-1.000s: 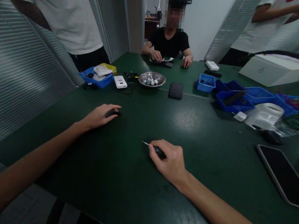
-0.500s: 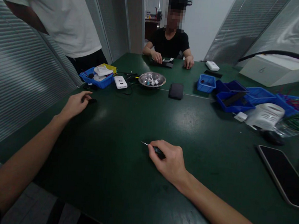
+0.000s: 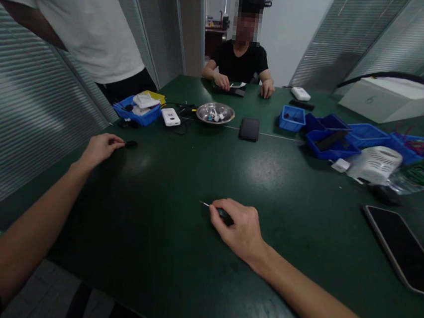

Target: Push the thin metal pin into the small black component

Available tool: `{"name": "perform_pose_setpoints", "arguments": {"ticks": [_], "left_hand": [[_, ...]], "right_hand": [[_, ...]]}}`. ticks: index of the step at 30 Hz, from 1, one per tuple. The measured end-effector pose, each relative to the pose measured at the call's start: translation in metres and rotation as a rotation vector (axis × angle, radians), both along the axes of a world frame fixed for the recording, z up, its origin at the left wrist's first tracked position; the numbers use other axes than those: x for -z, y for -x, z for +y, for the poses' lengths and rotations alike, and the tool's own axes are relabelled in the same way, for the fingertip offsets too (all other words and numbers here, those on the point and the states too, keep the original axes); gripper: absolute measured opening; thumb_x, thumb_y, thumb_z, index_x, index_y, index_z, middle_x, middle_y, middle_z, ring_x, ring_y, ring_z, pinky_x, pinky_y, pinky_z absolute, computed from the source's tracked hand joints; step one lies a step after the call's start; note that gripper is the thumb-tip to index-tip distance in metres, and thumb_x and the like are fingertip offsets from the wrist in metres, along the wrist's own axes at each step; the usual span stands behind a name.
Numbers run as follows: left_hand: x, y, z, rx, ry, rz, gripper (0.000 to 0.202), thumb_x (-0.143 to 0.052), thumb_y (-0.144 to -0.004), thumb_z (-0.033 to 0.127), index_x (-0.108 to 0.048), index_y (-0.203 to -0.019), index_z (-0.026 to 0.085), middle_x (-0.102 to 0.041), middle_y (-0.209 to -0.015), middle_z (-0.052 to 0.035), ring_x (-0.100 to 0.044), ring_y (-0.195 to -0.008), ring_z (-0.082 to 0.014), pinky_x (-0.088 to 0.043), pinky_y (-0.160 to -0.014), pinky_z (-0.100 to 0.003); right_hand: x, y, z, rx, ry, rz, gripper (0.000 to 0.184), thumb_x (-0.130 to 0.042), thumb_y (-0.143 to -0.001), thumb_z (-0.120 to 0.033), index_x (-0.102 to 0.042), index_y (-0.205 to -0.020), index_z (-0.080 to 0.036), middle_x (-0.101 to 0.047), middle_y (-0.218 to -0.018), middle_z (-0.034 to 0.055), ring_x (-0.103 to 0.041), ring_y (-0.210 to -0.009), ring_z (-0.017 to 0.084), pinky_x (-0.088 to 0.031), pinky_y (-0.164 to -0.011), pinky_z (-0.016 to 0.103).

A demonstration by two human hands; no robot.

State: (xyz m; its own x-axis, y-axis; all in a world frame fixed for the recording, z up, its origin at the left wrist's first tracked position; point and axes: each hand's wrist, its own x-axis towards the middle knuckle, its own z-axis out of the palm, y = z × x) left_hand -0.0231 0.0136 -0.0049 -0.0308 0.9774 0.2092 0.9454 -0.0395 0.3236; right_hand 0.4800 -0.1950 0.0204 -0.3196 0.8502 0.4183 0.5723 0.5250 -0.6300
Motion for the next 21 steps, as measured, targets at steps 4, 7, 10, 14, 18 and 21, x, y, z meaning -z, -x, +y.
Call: {"name": "perform_pose_setpoints", "arguments": {"ticks": [4, 7, 10, 14, 18, 21], "left_hand": [[0.000, -0.004, -0.001, -0.090, 0.039, -0.038, 0.019, -0.070, -0.084, 0.034, -0.075, -0.095, 0.020, -0.074, -0.096, -0.0087, -0.068, -0.086, -0.0255, -0.052, -0.077, -0.033], [-0.003, -0.011, -0.006, -0.147, -0.036, -0.097, 0.017, -0.071, -0.085, 0.032, -0.073, -0.095, 0.019, -0.074, -0.093, -0.0076, -0.069, -0.086, -0.0239, -0.053, -0.079, -0.032], [-0.009, -0.019, -0.011, -0.180, -0.123, -0.213, 0.017, -0.073, -0.084, 0.032, -0.074, -0.094, 0.018, -0.075, -0.092, -0.0075, -0.070, -0.086, -0.0234, -0.054, -0.082, -0.033], [-0.013, -0.029, -0.013, -0.178, -0.140, -0.324, 0.025, -0.077, -0.081, 0.031, -0.076, -0.100, 0.015, -0.076, -0.095, -0.0085, -0.072, -0.088, -0.0225, -0.056, -0.083, -0.033], [-0.010, -0.037, -0.010, -0.157, -0.108, -0.383, 0.036, -0.077, -0.081, 0.033, -0.076, -0.113, 0.017, -0.077, -0.105, -0.0091, -0.073, -0.093, -0.0229, -0.057, -0.087, -0.033], [-0.005, -0.042, -0.007, -0.159, -0.087, -0.385, 0.036, -0.077, -0.080, 0.037, -0.078, -0.112, 0.019, -0.077, -0.107, -0.0089, -0.072, -0.094, -0.0252, -0.057, -0.087, -0.036]], "right_hand": [[0.001, -0.002, 0.000, -0.002, 0.007, -0.001, 0.020, -0.058, -0.100, -0.027, -0.075, -0.096, -0.017, -0.074, -0.081, 0.0033, -0.068, -0.064, 0.014, -0.050, -0.059, 0.025], [0.001, -0.002, 0.000, -0.007, 0.006, -0.003, 0.021, -0.057, -0.100, -0.028, -0.075, -0.097, -0.017, -0.074, -0.081, 0.0034, -0.068, -0.064, 0.014, -0.051, -0.059, 0.026], [0.001, -0.002, 0.000, -0.007, -0.002, -0.010, 0.021, -0.057, -0.101, -0.028, -0.075, -0.097, -0.018, -0.074, -0.081, 0.0031, -0.068, -0.064, 0.014, -0.051, -0.060, 0.026], [0.001, -0.001, 0.000, -0.004, -0.011, -0.008, 0.022, -0.056, -0.101, -0.029, -0.075, -0.096, -0.018, -0.075, -0.081, 0.0032, -0.068, -0.064, 0.015, -0.052, -0.060, 0.026], [0.001, -0.001, 0.000, -0.011, 0.004, -0.010, 0.022, -0.056, -0.101, -0.029, -0.075, -0.096, -0.018, -0.074, -0.081, 0.0029, -0.068, -0.064, 0.014, -0.051, -0.059, 0.026], [0.002, -0.001, 0.000, -0.005, 0.005, -0.018, 0.021, -0.057, -0.101, -0.029, -0.074, -0.095, -0.018, -0.074, -0.081, 0.0027, -0.068, -0.064, 0.014, -0.050, -0.060, 0.026]]}}
